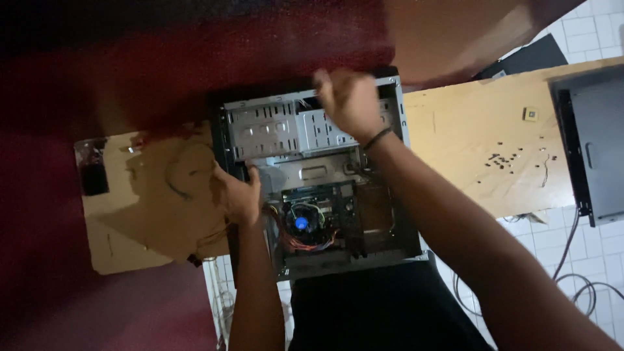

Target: Connecting internal power and data cables and using a screwdriver to secure components inside a computer case.

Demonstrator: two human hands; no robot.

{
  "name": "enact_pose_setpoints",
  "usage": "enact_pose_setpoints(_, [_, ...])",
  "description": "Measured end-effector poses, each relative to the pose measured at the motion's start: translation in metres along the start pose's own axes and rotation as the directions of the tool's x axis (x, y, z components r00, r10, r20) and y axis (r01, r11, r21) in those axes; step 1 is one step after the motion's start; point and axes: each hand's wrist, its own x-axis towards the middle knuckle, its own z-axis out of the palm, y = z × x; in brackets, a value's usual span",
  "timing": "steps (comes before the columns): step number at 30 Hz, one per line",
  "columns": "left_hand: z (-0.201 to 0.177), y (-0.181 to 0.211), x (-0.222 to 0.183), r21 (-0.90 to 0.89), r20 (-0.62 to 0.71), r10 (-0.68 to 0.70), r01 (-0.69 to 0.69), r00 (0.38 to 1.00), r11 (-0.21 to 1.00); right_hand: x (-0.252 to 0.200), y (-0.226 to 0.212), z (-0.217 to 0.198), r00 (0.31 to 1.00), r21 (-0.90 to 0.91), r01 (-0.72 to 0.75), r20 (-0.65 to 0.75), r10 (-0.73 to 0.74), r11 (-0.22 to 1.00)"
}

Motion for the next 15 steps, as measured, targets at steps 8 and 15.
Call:
enact_pose_setpoints(8, [-0.001, 0.013, 0.003, 0.022, 0.101, -0.072, 0.07, 0.992, 0.997, -0.011, -0.027, 0.004, 0.984, -0.006, -0.148, -0.103, 0.147, 0.989])
enact_pose_setpoints(15, [-0.002, 0.001, 0.005, -0.1, 0.315, -0.15, 0.19, 0.937, 0.977, -0.011, 0.002, -0.155, 0.792, 0.473, -0.374, -0.284, 0.54, 0.798])
